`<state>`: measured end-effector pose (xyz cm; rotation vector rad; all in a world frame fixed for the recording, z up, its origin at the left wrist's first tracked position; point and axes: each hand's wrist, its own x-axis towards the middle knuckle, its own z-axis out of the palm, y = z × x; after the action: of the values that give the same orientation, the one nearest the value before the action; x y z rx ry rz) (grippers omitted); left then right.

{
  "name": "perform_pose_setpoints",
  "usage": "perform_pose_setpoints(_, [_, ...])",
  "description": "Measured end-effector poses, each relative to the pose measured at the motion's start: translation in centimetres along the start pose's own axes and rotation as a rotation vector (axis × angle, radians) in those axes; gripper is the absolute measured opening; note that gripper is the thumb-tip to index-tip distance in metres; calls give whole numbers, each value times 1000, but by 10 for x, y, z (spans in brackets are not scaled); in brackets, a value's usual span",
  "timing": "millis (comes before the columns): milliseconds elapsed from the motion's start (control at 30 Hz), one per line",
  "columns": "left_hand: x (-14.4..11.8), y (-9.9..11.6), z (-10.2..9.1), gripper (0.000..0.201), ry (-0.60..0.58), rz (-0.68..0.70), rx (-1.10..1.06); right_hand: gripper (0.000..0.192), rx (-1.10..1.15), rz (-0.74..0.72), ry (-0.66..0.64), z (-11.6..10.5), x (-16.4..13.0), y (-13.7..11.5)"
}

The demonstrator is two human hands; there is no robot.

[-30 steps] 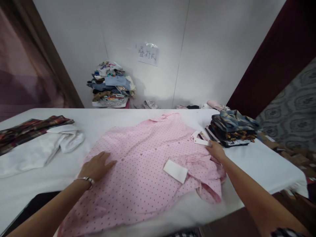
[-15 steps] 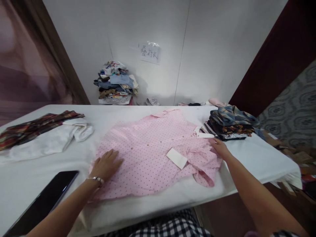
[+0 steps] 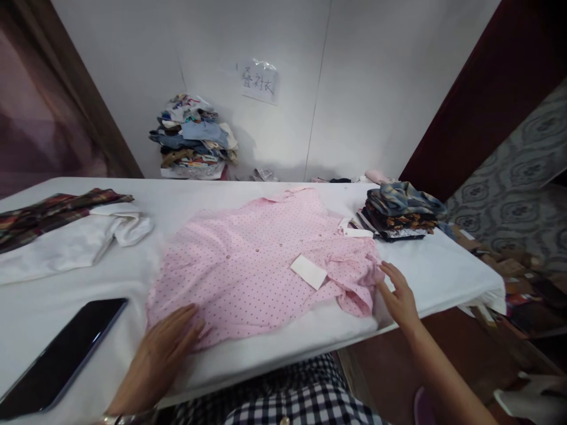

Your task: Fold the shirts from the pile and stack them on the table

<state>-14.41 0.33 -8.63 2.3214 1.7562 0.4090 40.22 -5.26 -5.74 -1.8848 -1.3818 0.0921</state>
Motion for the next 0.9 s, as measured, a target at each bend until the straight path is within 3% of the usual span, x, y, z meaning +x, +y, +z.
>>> perform_pose_setpoints(133, [-13, 23, 2, 51, 69, 136, -64, 52, -196, -181, -168, 14, 14, -29])
perform_pose_setpoints(233, [-23, 24, 12, 53, 136, 219, 16, 60, -300, -173, -243, 30, 33, -43])
perform_pose_setpoints(400, [-28, 21, 15, 42, 244, 213, -1, 61, -290, -200, -432, 58, 67, -69])
perform_pose_setpoints(533, [-23, 28, 5, 30, 283, 160, -18, 33, -183, -222, -506, 74, 69, -82])
perform_pose_setpoints(600, [-22, 32, 2, 28, 296, 126, -23, 22, 1, -212, -453, 69, 60, -82])
perform_pose_setpoints(667, [-21, 36, 0, 27, 295, 98, -35, 17, 286, -119, -316, 50, 52, -75])
perform_pose_setpoints(767, [-21, 38, -2, 25, 273, 90, -73, 21, 692, 65, 30, 0, 48, -58])
perform_pose_setpoints(833, [-20, 39, -4, 24, 256, 100, -109, 21, 883, 93, 273, -38, 48, -43])
perform_pose_setpoints(900, [-21, 37, -6, 26, 259, 103, -153, 19, 1025, 102, 436, -70, 45, -26])
